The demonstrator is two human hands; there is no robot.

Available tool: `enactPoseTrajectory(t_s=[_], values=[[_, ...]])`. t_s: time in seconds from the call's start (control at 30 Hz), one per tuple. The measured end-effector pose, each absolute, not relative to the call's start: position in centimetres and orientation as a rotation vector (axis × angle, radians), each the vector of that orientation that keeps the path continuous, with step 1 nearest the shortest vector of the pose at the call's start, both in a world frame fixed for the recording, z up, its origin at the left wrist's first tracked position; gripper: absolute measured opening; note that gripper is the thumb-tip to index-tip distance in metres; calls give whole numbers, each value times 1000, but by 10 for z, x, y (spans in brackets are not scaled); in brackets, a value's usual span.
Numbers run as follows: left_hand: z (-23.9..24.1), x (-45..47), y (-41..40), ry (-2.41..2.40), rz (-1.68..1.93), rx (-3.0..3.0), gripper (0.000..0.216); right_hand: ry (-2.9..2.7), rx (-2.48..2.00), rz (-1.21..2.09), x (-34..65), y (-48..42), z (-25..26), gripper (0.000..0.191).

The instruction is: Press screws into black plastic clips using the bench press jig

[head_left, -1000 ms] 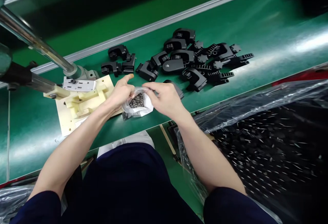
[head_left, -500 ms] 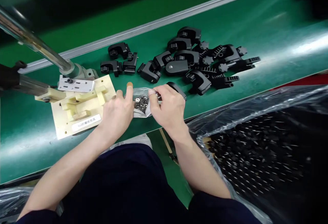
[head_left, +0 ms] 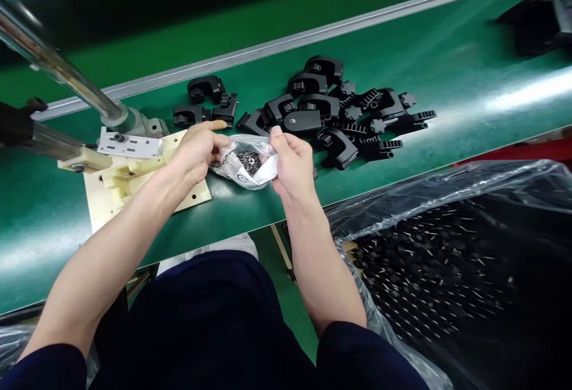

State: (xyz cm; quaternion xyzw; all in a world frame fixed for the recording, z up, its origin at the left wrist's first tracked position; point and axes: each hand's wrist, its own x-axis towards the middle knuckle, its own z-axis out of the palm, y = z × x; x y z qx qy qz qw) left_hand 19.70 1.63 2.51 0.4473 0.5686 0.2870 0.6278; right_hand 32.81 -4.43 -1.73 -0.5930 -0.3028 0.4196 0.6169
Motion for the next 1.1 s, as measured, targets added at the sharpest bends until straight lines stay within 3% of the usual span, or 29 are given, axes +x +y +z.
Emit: enactPoseTrajectory(t_s=[0.13,0.23,0.37,0.47,0.6,0.77,0.93,1.1], values=[[9,207,25,1386,630,1199,46,-1007,-1699,385,328,-44,-29,44],[8,207,16,1414,626,1414,46,-1243,-1932,250,328,-49,-35,18],[20,193,-21,1408,629,2186,46,-1419,-1870,32,331,-63,-33,29],[25,186,-45,1450,437,2567,41,-1604,-1687,-143,335,-72,-26,31],[18,194,-53,1590,162,2441,65,-1981,-1711,51,340,-64,-17,34],[12,192,-30,1461,433,2056,77,-1620,-1869,396,347,-50,-20,26],[33,170,-4,1464,911,1550,70,-1265,-1849,559,346,-64,-26,25],[41,179,-26,1375,617,2135,54,-1470,-1909,462,332,-72,-21,29]])
